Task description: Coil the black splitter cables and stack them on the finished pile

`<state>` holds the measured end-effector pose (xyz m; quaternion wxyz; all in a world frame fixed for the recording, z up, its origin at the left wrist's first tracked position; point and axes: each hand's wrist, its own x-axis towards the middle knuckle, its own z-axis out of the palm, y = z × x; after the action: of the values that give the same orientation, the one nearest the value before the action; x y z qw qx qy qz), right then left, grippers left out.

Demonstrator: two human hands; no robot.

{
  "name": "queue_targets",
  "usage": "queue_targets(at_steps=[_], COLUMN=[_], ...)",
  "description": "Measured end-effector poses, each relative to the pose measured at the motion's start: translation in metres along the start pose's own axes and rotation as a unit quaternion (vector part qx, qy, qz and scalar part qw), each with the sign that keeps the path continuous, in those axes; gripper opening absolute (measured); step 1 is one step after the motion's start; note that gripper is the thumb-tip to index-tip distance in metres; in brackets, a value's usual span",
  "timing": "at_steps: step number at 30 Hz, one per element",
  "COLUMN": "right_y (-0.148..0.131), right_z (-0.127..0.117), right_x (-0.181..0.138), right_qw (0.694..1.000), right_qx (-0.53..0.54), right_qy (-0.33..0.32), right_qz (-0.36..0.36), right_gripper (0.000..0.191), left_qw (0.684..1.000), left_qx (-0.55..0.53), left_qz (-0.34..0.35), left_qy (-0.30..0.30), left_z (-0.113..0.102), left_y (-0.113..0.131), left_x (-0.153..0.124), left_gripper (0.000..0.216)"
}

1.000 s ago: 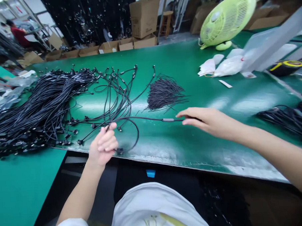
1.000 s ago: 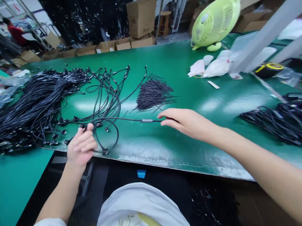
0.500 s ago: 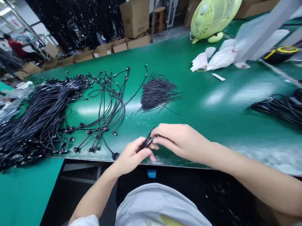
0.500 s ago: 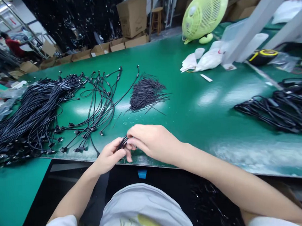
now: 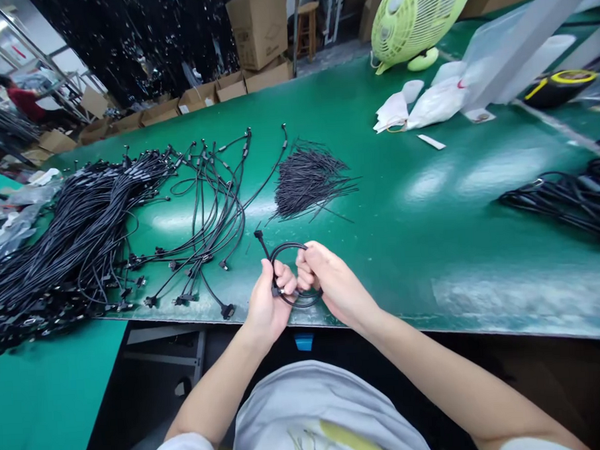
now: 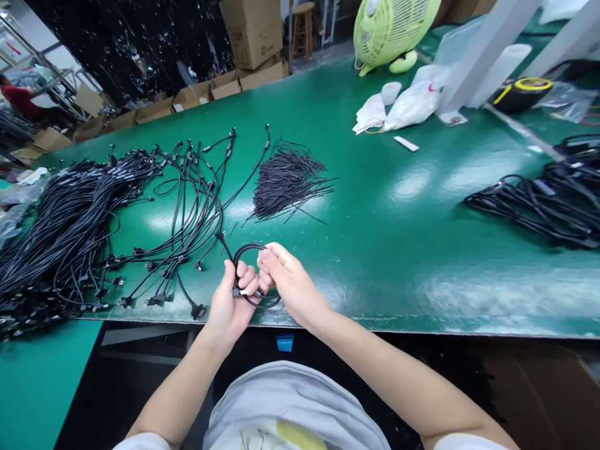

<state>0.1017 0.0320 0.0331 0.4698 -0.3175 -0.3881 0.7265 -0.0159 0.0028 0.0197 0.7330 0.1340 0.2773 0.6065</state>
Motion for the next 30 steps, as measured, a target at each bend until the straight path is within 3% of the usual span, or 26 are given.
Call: queue_targets(at_steps=[6, 11, 14, 18, 22, 25, 30], right_y=[0.001, 0.017, 0.015, 0.013, 0.022, 0.029, 0.032], right_z=[0.003, 0.012, 0.017, 0.015, 0.010, 0.007, 0.007], right_x=[-0.008, -0.006, 0.003, 0.014, 0.013, 0.008, 0.006], right_qw=[0.997, 0.987, 0.976, 0.972, 0.978, 0.987, 0.987], right_qx=[0.069, 0.090, 0.134, 0.159, 0.129, 0.083, 0.047], right_qy=[0.024, 0.110, 0.156, 0.159, 0.134, 0.110, 0.126], right_qz=[0.007, -0.074, -0.067, -0.072, -0.090, -0.088, -0.090], right_gripper=[0.035, 0.033, 0.036, 0.038, 0.035, 0.032, 0.030], left_qw=[0.998, 0.996, 0.996, 0.994, 0.993, 0.992, 0.993], left_qx=[-0.046, -0.051, -0.008, -0.016, -0.061, -0.085, -0.107], left_qz=[-0.002, 0.039, 0.018, -0.030, -0.036, -0.025, 0.012], left_qy=[0.032, 0.054, 0.089, 0.104, 0.093, 0.086, 0.057], left_z=[0.011, 0.013, 0.013, 0.014, 0.011, 0.010, 0.014], left_y=[0.010, 0.009, 0.006, 0.007, 0.006, 0.005, 0.009], left_x=[-0.002, 0.001, 0.002, 0.002, -0.001, -0.005, -0.008], left_gripper=[0.035, 0.039, 0.036, 0.038, 0.038, 0.038, 0.037])
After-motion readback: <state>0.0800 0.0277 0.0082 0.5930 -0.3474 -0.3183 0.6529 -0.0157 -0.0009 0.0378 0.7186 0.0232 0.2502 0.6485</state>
